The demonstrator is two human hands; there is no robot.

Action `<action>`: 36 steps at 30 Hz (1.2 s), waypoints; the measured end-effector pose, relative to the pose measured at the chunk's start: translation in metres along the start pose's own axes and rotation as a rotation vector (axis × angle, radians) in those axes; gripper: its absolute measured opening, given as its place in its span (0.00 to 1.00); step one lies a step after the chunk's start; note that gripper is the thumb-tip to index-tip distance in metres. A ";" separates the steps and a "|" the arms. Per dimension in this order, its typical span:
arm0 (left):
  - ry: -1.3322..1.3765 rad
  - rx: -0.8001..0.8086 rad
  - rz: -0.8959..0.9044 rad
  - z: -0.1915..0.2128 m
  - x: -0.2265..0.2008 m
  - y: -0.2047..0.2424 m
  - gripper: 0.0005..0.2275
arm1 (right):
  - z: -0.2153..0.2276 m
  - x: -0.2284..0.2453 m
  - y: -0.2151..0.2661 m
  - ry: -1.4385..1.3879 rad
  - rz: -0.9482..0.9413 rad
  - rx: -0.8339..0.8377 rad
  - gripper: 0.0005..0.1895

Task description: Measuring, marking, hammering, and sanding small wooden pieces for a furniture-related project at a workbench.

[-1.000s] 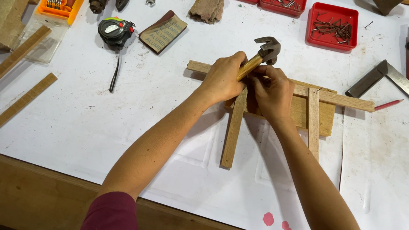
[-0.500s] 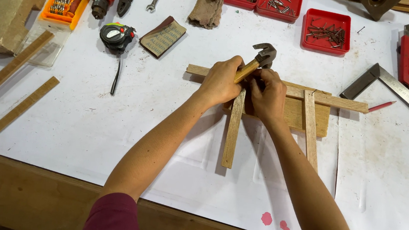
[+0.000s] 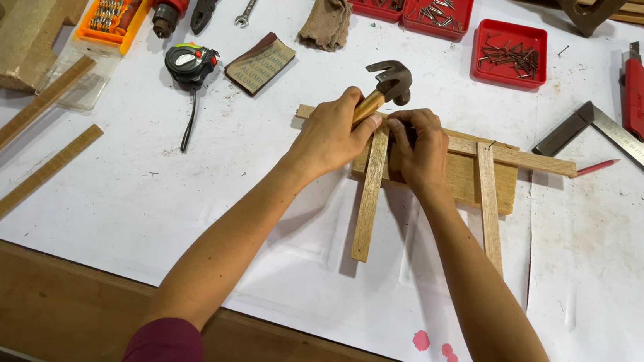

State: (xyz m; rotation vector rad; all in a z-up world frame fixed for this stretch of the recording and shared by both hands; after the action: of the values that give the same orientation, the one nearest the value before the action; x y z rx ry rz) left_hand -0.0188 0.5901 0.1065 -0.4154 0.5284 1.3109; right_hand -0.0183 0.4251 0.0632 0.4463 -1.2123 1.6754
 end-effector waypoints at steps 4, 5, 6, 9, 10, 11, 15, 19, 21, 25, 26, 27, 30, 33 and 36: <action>-0.056 -0.065 -0.070 0.010 -0.006 0.019 0.18 | 0.000 -0.005 0.002 0.006 -0.016 -0.004 0.06; -0.089 -0.060 -0.071 0.012 -0.008 0.023 0.18 | -0.001 -0.004 0.002 0.007 -0.013 -0.005 0.06; -0.121 -0.056 -0.074 0.014 -0.010 0.027 0.17 | -0.001 -0.004 0.002 0.008 -0.009 -0.009 0.06; -0.190 -0.068 -0.087 0.011 -0.011 0.031 0.17 | -0.002 -0.004 0.001 0.007 0.018 -0.012 0.05; -0.189 -0.068 -0.085 0.013 -0.012 0.031 0.17 | -0.003 -0.005 0.001 0.006 0.018 -0.010 0.05; -0.215 -0.049 -0.079 0.012 -0.013 0.032 0.17 | -0.003 -0.006 0.001 0.021 0.028 -0.012 0.05; -0.254 -0.156 -0.182 0.013 -0.016 0.029 0.15 | -0.004 -0.007 0.000 -0.003 -0.005 -0.019 0.04; -0.308 -0.155 -0.164 0.022 -0.028 0.032 0.16 | -0.004 -0.005 0.001 -0.004 0.028 -0.020 0.04; -0.310 -0.063 -0.125 0.009 -0.017 0.027 0.17 | -0.003 -0.003 0.001 0.025 0.054 -0.022 0.05; -0.333 -0.148 -0.181 0.015 -0.025 0.029 0.16 | -0.006 -0.008 0.000 0.042 0.035 -0.016 0.03; -0.317 -0.174 -0.192 0.020 -0.029 0.031 0.16 | -0.005 -0.004 0.000 0.020 0.012 -0.023 0.03; -0.300 -0.200 -0.202 0.025 -0.033 0.033 0.16 | -0.003 0.000 0.000 -0.002 -0.012 -0.031 0.03; -0.338 -0.044 -0.110 0.008 -0.019 0.025 0.16 | -0.007 -0.013 0.001 0.002 0.016 -0.010 0.04; -0.285 -0.213 -0.214 0.018 -0.025 0.026 0.16 | -0.006 -0.007 0.000 0.017 0.064 -0.040 0.02; -0.301 -0.177 -0.170 0.033 -0.041 0.033 0.16 | -0.003 0.000 -0.002 -0.003 0.063 -0.055 0.03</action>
State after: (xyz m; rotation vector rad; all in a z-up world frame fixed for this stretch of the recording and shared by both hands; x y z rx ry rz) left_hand -0.0536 0.5839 0.1576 -0.3913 0.1227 1.2317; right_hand -0.0159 0.4279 0.0624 0.3803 -1.2830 1.6906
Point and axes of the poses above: each hand's wrist, its own y-axis away from the middle knuckle, its own z-axis out of the back of the hand, x = y × z, the point moved 8 cm from there along -y, towards the middle knuckle, and after that the axes turned 8 degrees about -y, right-handed, at the moved point
